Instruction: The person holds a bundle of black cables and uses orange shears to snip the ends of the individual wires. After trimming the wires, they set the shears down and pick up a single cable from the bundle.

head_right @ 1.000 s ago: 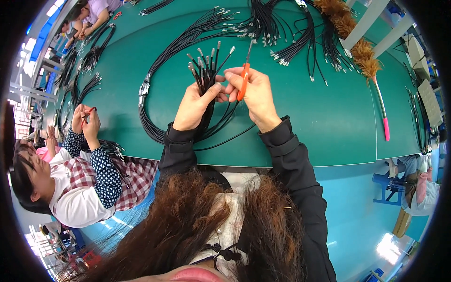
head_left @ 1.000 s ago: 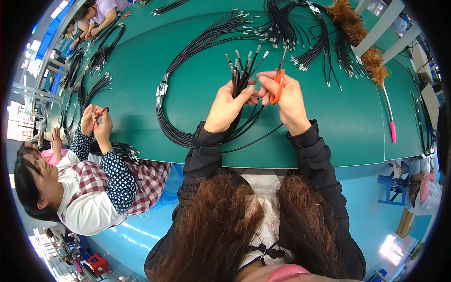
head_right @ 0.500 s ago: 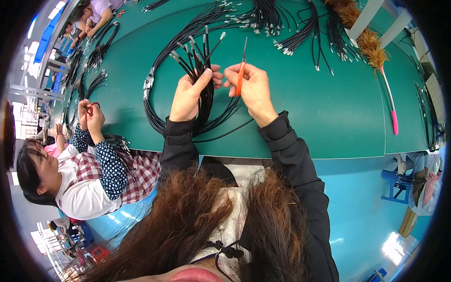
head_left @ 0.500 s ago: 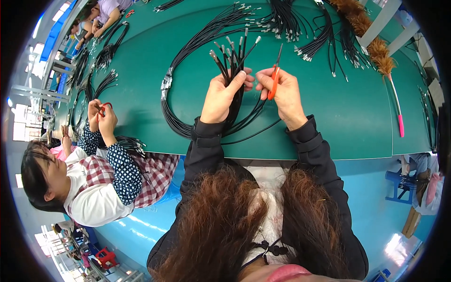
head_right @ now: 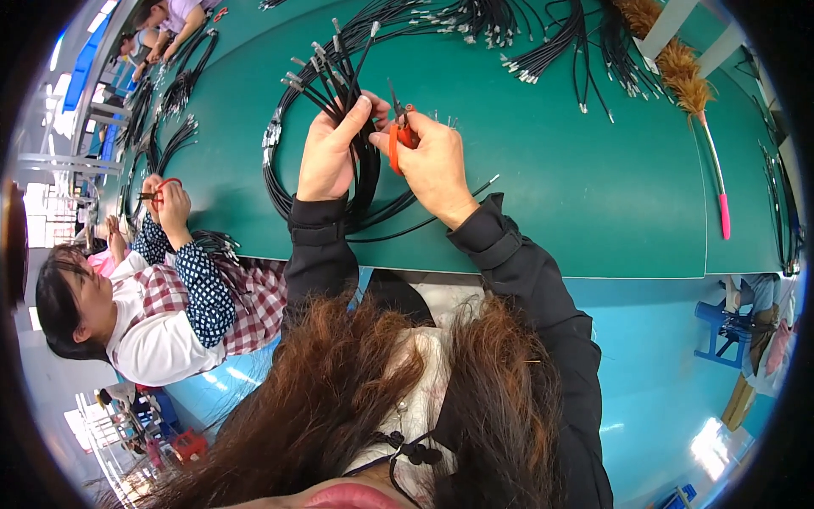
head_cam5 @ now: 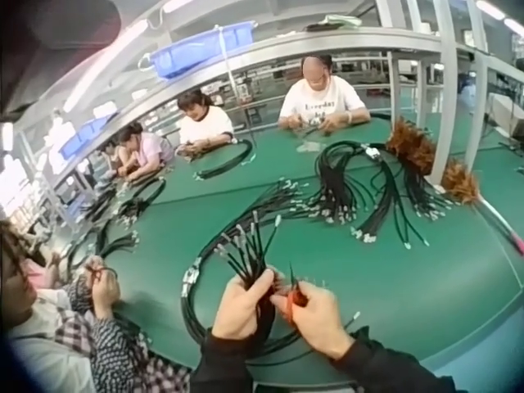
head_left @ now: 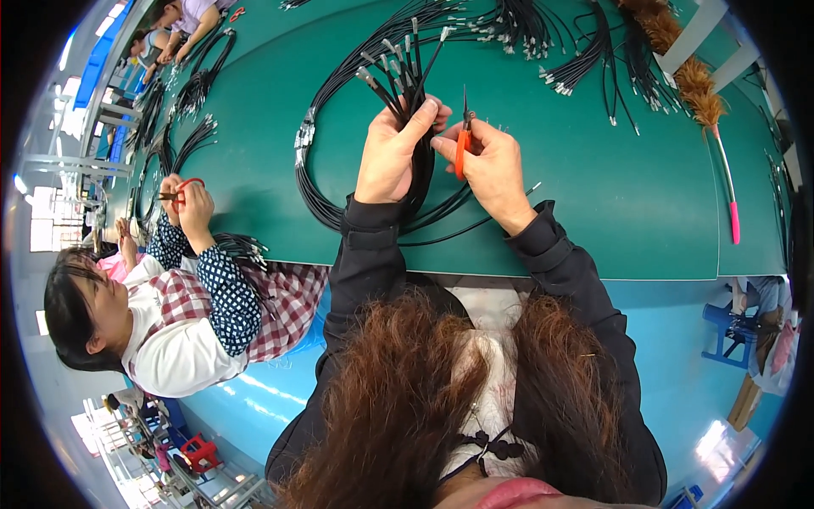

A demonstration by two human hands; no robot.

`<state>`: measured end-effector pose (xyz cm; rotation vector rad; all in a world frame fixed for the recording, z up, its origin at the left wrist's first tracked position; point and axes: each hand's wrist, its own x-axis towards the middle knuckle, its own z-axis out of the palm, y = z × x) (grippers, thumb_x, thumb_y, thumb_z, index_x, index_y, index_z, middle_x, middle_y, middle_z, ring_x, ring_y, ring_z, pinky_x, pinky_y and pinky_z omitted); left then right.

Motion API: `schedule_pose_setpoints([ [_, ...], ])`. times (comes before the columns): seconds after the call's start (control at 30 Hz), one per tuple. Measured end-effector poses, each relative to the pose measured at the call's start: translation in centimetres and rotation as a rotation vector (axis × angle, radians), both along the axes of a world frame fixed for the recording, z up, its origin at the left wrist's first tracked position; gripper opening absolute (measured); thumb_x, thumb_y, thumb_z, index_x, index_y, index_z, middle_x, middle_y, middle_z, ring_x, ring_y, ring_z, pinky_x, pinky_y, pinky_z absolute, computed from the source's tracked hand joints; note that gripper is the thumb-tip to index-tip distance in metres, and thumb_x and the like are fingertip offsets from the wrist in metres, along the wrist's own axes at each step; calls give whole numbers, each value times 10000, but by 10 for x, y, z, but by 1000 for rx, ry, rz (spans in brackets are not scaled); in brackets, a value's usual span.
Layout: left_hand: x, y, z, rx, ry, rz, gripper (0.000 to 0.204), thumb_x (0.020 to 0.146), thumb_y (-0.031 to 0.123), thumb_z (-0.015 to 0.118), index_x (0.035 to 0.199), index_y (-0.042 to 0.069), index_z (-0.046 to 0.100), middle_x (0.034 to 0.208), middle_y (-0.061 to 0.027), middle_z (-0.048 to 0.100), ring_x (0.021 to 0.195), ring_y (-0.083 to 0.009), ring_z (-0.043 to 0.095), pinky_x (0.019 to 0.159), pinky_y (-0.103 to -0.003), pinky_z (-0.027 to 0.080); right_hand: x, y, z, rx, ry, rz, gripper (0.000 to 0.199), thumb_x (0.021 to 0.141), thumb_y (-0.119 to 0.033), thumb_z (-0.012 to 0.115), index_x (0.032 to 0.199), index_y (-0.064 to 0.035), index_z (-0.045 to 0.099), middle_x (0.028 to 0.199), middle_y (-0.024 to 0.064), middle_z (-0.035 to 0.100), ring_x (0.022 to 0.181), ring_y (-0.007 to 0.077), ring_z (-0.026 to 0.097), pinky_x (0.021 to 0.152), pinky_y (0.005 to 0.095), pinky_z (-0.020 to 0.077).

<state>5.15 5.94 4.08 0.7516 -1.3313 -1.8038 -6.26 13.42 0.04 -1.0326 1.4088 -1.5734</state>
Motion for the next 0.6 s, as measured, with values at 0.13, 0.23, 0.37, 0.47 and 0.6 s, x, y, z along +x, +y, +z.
schedule_pose_setpoints([
  [0.13,3,-1,-2,-35,-32,-11,178,895,133,604,1015,3,586,942,-57,621,825,-120,580,771,-262,467,5,2,9,1,238,-23,209,787,-149,717,835,28,617,639,-3,579,556,66,522,515,219,449],
  [0.23,4,-4,2,-43,-65,-59,193,870,99,631,1030,4,579,924,-52,621,833,-122,592,782,-261,471,6,1,10,19,315,-38,201,785,-143,712,812,31,615,614,-8,565,557,61,512,515,220,451],
  [0.37,11,-9,9,-102,-160,-72,257,796,58,680,1025,-1,578,875,-34,628,845,-120,594,813,-262,463,6,4,3,46,249,-40,182,787,-126,696,804,33,611,609,-4,562,563,61,513,516,221,451],
  [0.47,17,-12,13,-126,-222,-155,312,774,49,707,1051,-1,571,912,-57,626,919,-141,608,848,-274,469,9,5,-2,57,205,-48,170,795,-113,679,832,35,606,648,13,582,569,71,531,515,221,452],
  [0.6,20,-15,15,-168,-247,-188,311,780,65,697,1054,-9,569,930,-66,622,892,-141,600,825,-271,470,11,10,3,5,-175,5,165,827,-97,635,904,42,592,731,57,616,576,92,564,524,221,457],
])
